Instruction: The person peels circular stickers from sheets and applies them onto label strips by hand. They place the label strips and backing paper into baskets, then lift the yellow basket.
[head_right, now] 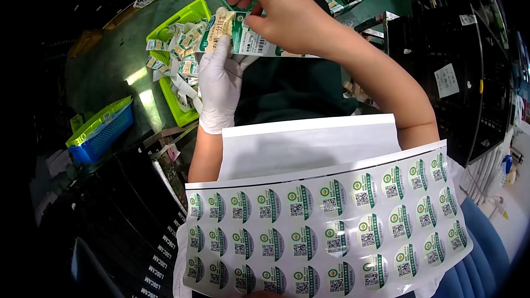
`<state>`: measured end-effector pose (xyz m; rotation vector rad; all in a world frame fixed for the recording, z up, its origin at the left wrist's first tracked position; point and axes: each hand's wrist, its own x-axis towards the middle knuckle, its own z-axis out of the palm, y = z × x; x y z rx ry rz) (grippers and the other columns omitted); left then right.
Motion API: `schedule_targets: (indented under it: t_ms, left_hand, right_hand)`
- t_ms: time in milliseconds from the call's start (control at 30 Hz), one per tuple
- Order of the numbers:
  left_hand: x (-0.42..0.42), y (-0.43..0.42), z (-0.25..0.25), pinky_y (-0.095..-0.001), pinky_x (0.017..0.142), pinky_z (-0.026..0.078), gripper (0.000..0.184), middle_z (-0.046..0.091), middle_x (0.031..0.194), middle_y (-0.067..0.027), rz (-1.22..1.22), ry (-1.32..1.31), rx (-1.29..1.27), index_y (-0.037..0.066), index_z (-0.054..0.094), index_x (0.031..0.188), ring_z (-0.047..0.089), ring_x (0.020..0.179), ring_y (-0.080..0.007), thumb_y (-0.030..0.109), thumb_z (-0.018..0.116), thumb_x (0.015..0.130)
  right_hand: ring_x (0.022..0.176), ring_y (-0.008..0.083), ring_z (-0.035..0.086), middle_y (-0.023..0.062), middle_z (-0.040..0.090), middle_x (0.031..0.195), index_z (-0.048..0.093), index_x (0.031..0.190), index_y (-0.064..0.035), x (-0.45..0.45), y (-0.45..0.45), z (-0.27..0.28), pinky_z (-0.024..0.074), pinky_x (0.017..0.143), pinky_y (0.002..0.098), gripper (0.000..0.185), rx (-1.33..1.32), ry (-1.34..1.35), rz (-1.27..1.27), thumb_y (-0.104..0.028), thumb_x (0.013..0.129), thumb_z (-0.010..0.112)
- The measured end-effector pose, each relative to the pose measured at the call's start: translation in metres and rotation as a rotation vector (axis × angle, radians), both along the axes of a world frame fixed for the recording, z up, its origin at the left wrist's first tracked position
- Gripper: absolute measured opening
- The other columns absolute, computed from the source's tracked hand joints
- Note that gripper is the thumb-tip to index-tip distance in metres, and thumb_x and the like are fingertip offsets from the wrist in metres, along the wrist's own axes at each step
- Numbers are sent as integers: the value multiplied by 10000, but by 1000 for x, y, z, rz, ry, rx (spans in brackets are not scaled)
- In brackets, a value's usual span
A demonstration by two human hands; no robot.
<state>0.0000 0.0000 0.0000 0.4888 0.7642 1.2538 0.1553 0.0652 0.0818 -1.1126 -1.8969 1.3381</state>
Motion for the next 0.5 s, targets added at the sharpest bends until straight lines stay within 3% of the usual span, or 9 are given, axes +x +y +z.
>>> schedule_targets:
  t_ms: [67, 167, 233, 300, 333, 433, 500]
  left_hand:
    - [-1, -1, 0, -416, 900, 515, 337, 590, 1185, -135, -6, 3, 29, -2, 470, 1260, 602, 1082, -265, 198, 444, 989]
    - [0, -1, -2, -415, 888, 518, 326, 590, 1178, -138, 11, -20, 5, -5, 485, 1243, 610, 1065, -265, 196, 432, 993]
    - [-1, -1, -1, -408, 902, 508, 328, 588, 1180, -136, 1, 0, 21, -9, 488, 1243, 604, 1068, -252, 197, 424, 995]
    - [-3, -1, 1, -392, 905, 509, 335, 586, 1180, -135, 6, 26, 43, -19, 482, 1251, 605, 1061, -239, 193, 422, 998]
    - [-4, -1, 2, -380, 900, 515, 340, 585, 1179, -135, 13, 40, 60, -27, 475, 1258, 608, 1053, -232, 188, 423, 1000]
    - [-7, 1, 8, -367, 895, 515, 339, 576, 1192, -114, 51, 44, 27, -15, 477, 1270, 587, 1081, -208, 183, 435, 997]
    - [-22, 7, 15, -414, 984, 435, 372, 545, 1252, -136, 153, 107, 53, -8, 475, 1281, 540, 1144, -230, 199, 451, 974]
  right_hand:
    - [972, 262, 562, 121, 572, 1024, 522, 1118, -8, -5, -3, 2, 453, 888, 366, 368, 95, -80, -34, 18, 767, 627]
    - [917, 212, 563, 133, 545, 1036, 515, 1130, -11, 5, 4, -11, 491, 761, 320, 395, 701, -307, -115, 8, 757, 641]
    - [795, 205, 588, 113, 591, 910, 526, 1130, -39, 9, 10, -27, 485, 653, 309, 384, 752, -178, -124, -91, 780, 675]
    - [841, 241, 622, 105, 624, 915, 511, 1220, -87, 10, 1, -36, 510, 715, 346, 540, 464, -206, -82, -219, 758, 759]
    - [740, 216, 614, 78, 618, 871, 524, 1195, -69, 9, -1, -36, 492, 655, 331, 515, 392, -249, -9, -217, 762, 758]
    - [727, 173, 600, 82, 609, 802, 513, 1204, -48, 7, 0, -34, 480, 640, 325, 520, 177, -84, -32, -217, 773, 750]
    - [905, 181, 617, 91, 633, 955, 472, 1257, -64, 15, -1, -21, 496, 809, 310, 502, 48, -164, 108, -220, 836, 695]
